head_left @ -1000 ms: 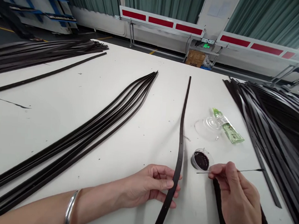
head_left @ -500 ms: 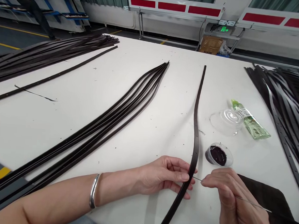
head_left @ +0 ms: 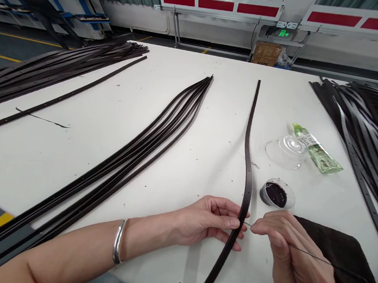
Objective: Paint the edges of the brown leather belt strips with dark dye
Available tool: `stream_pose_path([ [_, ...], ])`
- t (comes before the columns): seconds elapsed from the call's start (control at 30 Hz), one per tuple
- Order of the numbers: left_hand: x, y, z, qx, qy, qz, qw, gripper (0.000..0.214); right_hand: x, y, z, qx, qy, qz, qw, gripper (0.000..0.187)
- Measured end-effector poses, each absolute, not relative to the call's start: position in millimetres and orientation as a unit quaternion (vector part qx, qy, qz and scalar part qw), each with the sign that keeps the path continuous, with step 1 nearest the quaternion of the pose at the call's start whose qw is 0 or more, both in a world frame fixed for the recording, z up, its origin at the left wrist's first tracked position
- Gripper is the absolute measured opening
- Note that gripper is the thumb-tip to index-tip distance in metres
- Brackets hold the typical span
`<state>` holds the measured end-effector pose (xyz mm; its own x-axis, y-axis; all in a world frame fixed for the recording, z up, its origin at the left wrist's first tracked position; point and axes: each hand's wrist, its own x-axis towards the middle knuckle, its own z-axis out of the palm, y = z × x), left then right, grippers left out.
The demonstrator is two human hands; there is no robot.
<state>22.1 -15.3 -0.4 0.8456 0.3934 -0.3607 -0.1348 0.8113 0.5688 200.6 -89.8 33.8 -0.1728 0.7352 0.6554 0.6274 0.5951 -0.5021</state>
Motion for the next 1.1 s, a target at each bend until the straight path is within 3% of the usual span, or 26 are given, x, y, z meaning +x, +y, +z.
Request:
stream_pose_path([
  [1.1, 23.6, -16.0, 2.4, 0.282, 0.236, 0.147, 0.918, 0.03, 200.1, -93.5, 29.4, -0.464, -0.757, 0.079, 0.453, 0.029],
])
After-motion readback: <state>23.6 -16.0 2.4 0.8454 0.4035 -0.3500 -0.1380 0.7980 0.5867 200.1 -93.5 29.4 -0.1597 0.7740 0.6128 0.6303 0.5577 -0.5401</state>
